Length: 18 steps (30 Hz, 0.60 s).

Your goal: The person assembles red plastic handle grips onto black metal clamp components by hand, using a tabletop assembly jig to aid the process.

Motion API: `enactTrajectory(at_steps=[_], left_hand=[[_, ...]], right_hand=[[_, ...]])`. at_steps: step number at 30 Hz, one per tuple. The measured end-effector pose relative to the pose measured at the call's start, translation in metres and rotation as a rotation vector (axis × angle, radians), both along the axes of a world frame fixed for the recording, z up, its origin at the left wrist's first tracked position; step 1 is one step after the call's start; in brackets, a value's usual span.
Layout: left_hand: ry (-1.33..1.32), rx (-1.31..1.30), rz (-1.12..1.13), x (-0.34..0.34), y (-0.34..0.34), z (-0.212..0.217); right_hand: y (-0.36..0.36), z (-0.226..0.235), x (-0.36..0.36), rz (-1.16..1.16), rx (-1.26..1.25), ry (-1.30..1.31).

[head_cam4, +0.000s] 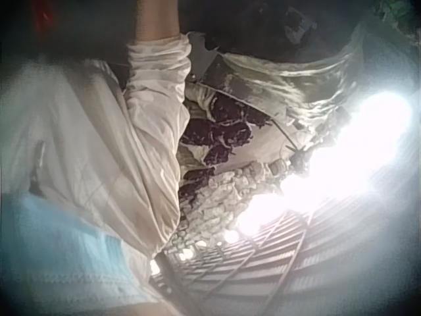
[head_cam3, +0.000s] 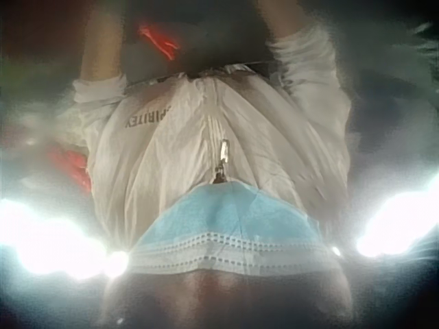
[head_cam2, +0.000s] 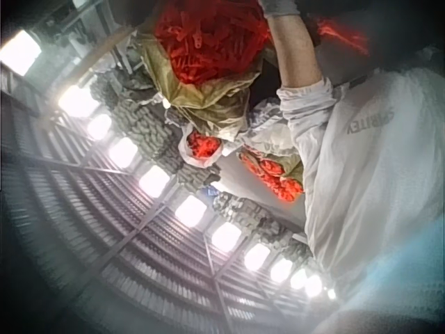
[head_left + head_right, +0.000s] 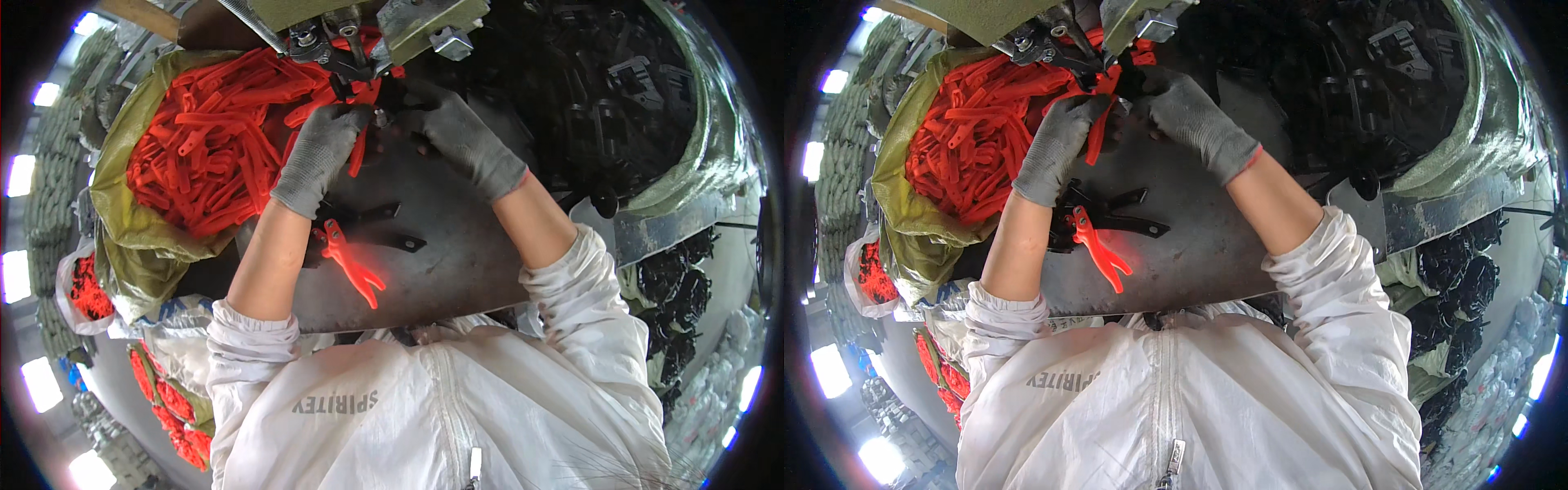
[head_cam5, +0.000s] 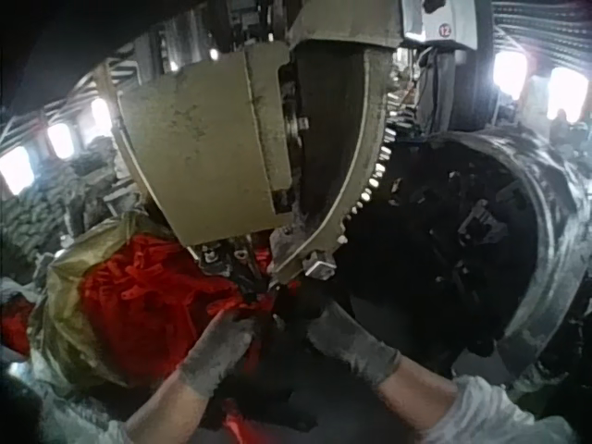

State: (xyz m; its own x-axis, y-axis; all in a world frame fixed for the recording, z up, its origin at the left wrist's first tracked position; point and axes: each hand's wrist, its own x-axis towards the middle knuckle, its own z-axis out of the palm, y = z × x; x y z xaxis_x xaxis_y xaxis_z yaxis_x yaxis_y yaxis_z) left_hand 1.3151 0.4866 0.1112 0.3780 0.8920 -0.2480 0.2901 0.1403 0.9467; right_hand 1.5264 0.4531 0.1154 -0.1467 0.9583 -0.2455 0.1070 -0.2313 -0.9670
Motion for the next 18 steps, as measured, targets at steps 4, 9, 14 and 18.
enactTrajectory(at_steps=[4, 9, 14, 18], left_hand=[[0.546, 1.087, -0.372, -0.04, 0.011, -0.045], [0.942, 1.155, -0.097, -0.088, 0.017, 0.0], [1.279, 0.521, -0.05, -0.104, -0.013, -0.007], [1.407, 0.414, -0.081, -0.097, -0.02, -0.015]], right_hand=[[0.006, -0.024, 0.0, 0.119, -0.029, -0.029], [0.0, -0.035, 0.012, 0.059, -0.175, 0.134], [-0.006, -0.008, 0.009, 0.109, -0.003, 0.028], [-0.018, 0.023, -0.002, 0.017, -0.012, 0.002]])
